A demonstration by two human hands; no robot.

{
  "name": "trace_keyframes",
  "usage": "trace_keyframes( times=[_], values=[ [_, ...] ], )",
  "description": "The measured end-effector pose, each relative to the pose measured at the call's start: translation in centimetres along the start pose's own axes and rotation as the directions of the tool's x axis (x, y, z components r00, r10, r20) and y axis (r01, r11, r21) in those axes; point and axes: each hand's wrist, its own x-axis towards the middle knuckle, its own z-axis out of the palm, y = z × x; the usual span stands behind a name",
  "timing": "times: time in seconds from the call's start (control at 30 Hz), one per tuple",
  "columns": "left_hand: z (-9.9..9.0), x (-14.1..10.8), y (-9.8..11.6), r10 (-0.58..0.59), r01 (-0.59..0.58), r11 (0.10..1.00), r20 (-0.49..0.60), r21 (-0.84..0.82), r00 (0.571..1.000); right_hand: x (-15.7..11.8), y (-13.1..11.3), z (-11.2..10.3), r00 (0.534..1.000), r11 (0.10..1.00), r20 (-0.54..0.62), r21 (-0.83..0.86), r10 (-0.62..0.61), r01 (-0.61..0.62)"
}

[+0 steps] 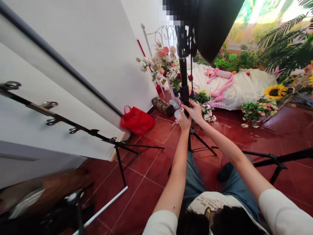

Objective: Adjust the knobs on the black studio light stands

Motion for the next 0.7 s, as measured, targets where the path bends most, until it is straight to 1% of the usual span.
trace_keyframes(
  times=[0.1,0.17,0.23,0.3,0.4,0.5,0.6,0.7],
  values=[
    [-0.2,-0.1,0.3,-0.006,0.005,0.999,-0.028,-0.031,1.0,2.5,-1.7,-0.6,0.992,0.992,0.037,0.042,-0.121,0.119],
    [-0.2,0.0,0.5,-0.02,0.018,0.999,-0.047,-0.033,0.999,4.0,-2.4,-0.8,0.981,0.981,0.052,0.068,-0.186,0.182],
    [0.0,0.0,0.6,-0.025,0.024,0.999,-0.054,-0.028,0.998,4.9,-2.6,-0.8,0.974,0.973,0.064,0.087,-0.219,0.213],
    [0.1,0.1,0.6,-0.029,0.028,0.999,-0.055,-0.021,0.998,5.2,-2.5,-0.7,0.97,0.969,0.07,0.095,-0.233,0.226],
    [0.3,0.2,0.6,-0.041,0.04,0.999,-0.065,-0.016,0.997,5.1,-2.4,-0.6,0.965,0.966,0.081,0.086,-0.25,0.243],
    [0.3,0.1,0.6,-0.043,0.041,0.999,-0.074,-0.027,0.996,4.7,-2.6,-1.2,0.962,0.965,0.084,0.054,-0.259,0.256],
    [0.3,0.1,0.6,-0.046,0.043,0.998,-0.081,-0.038,0.996,3.7,-2.3,-2.6,0.96,0.966,0.114,-0.002,-0.256,0.258],
    [0.3,0.1,0.5,-0.044,0.041,0.998,-0.087,-0.038,0.995,2.0,-0.8,-4.6,0.955,0.966,0.21,-0.108,-0.208,0.234]
  ],
)
